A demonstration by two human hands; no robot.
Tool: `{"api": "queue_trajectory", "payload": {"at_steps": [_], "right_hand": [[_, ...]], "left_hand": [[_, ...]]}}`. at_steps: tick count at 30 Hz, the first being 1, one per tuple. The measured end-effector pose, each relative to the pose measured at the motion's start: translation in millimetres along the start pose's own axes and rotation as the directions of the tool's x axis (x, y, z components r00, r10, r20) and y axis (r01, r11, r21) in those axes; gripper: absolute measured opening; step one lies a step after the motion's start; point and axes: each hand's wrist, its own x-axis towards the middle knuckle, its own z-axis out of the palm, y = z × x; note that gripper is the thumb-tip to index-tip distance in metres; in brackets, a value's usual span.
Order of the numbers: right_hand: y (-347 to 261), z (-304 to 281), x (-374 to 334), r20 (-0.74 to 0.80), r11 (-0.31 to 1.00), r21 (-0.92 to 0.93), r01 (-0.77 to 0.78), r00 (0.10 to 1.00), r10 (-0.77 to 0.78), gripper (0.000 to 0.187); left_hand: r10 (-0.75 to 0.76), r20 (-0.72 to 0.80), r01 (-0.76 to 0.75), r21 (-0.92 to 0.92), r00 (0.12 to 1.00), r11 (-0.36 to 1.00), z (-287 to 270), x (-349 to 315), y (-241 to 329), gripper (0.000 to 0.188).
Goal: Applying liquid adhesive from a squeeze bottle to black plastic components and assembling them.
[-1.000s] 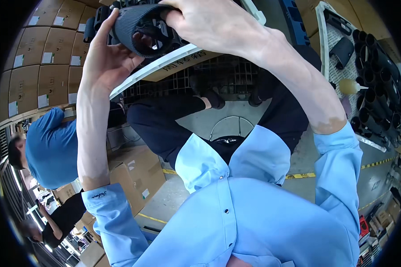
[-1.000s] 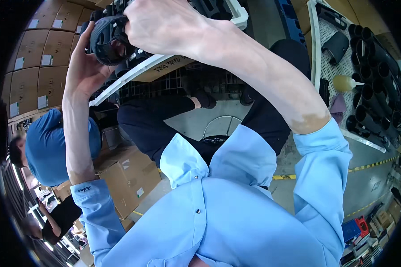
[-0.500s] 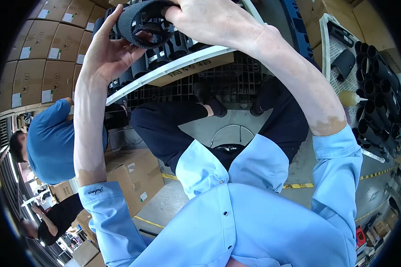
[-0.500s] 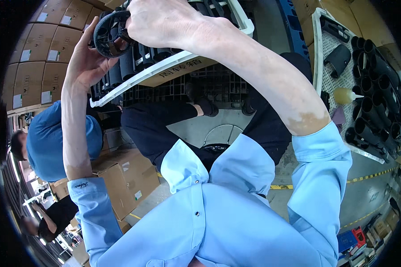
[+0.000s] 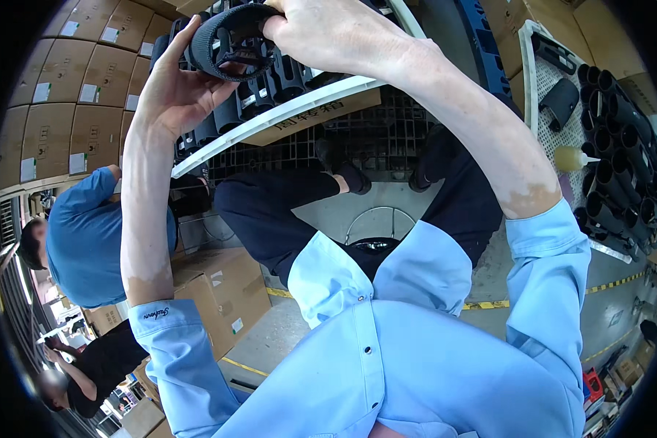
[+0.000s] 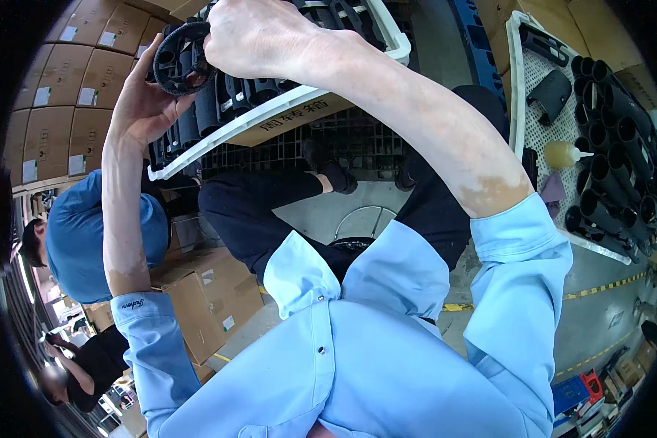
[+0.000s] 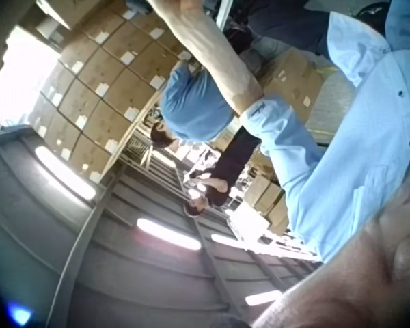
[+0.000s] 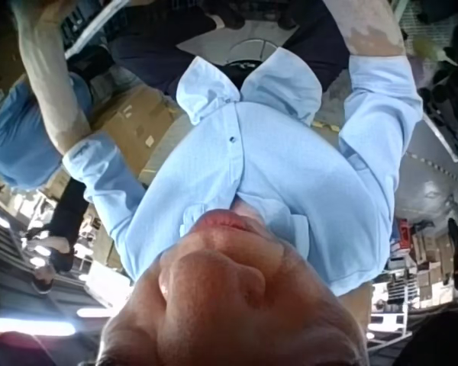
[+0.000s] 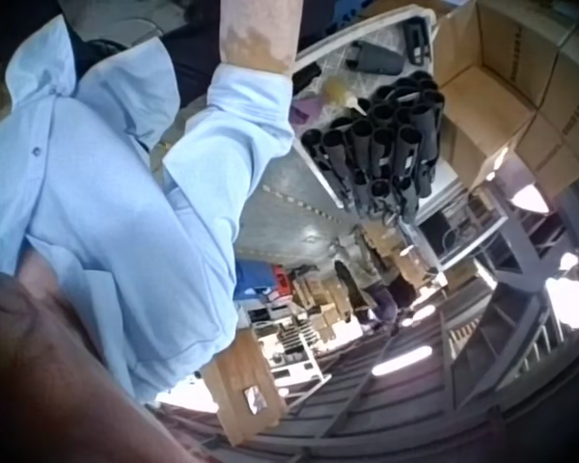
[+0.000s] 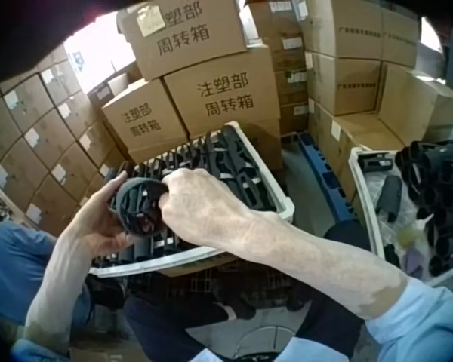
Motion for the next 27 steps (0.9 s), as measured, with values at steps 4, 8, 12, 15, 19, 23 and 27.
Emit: {"api": "queue_trajectory", "payload": {"at_steps": [4, 8, 12, 15, 19, 23, 27], "right_hand": [[5, 5, -1, -0.027, 1.0, 0.022, -0.004, 1.0, 0.005, 0.032], [10, 16, -2, -0.096, 0.992, 0.114, -0.059, 0.993, 0.07, 0.032], [12, 21, -5, -0.141, 0.974, 0.211, -0.083, 0.983, 0.114, 0.032], [12, 21, -16, -0.142, 0.941, 0.326, -0.089, 0.98, 0.142, 0.032], [11, 24, -20, -0.15, 0.924, 0.374, -0.085, 0.977, 0.151, 0.032], [12, 26, -21, -0.162, 0.923, 0.378, -0.078, 0.975, 0.149, 0.032], [11, 27, -19, -0.158, 0.918, 0.39, -0.07, 0.977, 0.141, 0.031]], "left_hand": [[-0.001, 0.063, -0.002, 0.037, 0.998, 0.999, -2, 1, 2, 0.08], [0.014, 0.12, -0.024, 0.077, 0.993, 0.997, 0, 1, 5, 0.089], [0.045, 0.065, -0.048, 0.053, 0.997, 0.997, 2, 0, 5, 0.087], [0.037, 0.026, -0.038, 0.047, 0.999, 0.998, 3, 0, 5, 0.085], [0.048, -0.007, -0.047, 0.071, 0.999, 0.996, 4, 0, 3, 0.084], [0.057, -0.005, -0.056, 0.104, 0.998, 0.993, 5, 1, 2, 0.083], [0.042, 0.043, -0.046, 0.114, 0.998, 0.992, 3, 0, 6, 0.082]]}}
